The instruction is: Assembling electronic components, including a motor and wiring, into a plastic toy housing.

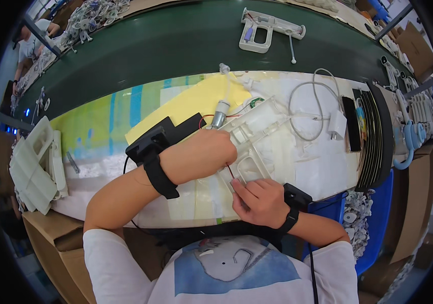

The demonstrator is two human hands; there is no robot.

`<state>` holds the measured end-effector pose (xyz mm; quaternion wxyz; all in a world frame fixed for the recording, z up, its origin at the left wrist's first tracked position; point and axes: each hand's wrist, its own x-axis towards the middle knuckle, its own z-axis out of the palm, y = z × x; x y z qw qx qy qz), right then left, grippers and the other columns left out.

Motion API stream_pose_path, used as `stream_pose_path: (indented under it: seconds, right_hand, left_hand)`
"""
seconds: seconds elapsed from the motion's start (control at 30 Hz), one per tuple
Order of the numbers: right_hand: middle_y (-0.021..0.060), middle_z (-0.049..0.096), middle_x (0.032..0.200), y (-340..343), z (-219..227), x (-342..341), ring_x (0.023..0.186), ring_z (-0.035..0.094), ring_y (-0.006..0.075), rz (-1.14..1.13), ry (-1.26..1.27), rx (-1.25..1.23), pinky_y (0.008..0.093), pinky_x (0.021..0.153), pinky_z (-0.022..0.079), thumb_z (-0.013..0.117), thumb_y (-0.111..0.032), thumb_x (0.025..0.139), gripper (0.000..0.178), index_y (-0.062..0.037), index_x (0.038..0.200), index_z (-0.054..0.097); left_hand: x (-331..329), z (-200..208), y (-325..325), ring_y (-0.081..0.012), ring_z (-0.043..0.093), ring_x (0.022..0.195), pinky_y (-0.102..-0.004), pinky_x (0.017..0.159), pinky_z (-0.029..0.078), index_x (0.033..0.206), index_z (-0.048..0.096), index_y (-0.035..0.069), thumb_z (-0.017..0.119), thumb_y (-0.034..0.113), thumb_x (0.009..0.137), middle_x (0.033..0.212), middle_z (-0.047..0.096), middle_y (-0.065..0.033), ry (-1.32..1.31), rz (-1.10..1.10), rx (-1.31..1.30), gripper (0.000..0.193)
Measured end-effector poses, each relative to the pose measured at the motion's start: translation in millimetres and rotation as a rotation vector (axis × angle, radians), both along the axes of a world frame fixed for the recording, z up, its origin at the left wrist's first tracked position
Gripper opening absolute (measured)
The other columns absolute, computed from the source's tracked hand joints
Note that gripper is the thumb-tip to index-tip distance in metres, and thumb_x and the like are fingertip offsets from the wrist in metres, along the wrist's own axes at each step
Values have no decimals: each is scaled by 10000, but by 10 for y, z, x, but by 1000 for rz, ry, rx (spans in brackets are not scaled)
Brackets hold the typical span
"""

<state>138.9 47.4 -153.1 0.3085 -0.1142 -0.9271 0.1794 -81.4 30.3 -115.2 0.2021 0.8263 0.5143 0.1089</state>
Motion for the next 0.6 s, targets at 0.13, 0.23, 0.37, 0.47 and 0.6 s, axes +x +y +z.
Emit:
stream_pose_path:
  seconds: [0.13, 0.23, 0.37, 0.47, 0.6]
  right_hand:
    - [27, 476, 614, 40, -8, -14, 496, 513, 188, -15, -70, -8, 315, 462, 404, 680, -51, 714, 309, -20, 1021, 667]
    - [32, 483, 625, 57, 49, -50, 497, 516, 201, -21, -88, -24, 320, 464, 406, 682, -41, 727, 300, -24, 1026, 668]
    - [55, 528, 632, 255, 377, -11, 538, 557, 214, 25, -166, -138, 332, 489, 435, 677, -68, 772, 248, -43, 1018, 673]
    - [119, 588, 685, 570, 634, 33, 630, 605, 290, -8, -113, -113, 398, 559, 483, 619, -102, 822, 139, -37, 938, 659]
    - [207, 637, 839, 1265, 84, -676, 810, 626, 376, -12, -259, -108, 481, 710, 491, 509, -107, 855, 151, 4, 863, 610]
  left_hand:
    - [30, 59, 37, -327, 634, 673, -409, 623, 513, 661, 651, 33, 621, 59, 703, 662, 608, -163, 15, -3, -25, 57]
    - [130, 173, 30, -317, 636, 638, -412, 586, 507, 641, 647, 35, 623, 70, 681, 632, 610, -163, 279, 5, 53, 58]
    - [81, 96, 107, -325, 629, 644, -418, 573, 500, 671, 656, 74, 629, 89, 696, 638, 592, -138, 296, -32, 98, 40]
    - [59, 155, 71, -298, 649, 655, -402, 563, 504, 631, 649, 55, 594, 91, 710, 644, 614, -144, 335, -131, 49, 103]
    - [-10, 154, -446, -339, 666, 771, -450, 684, 546, 872, 706, 14, 644, 207, 724, 824, 657, -161, 460, 70, -113, 251]
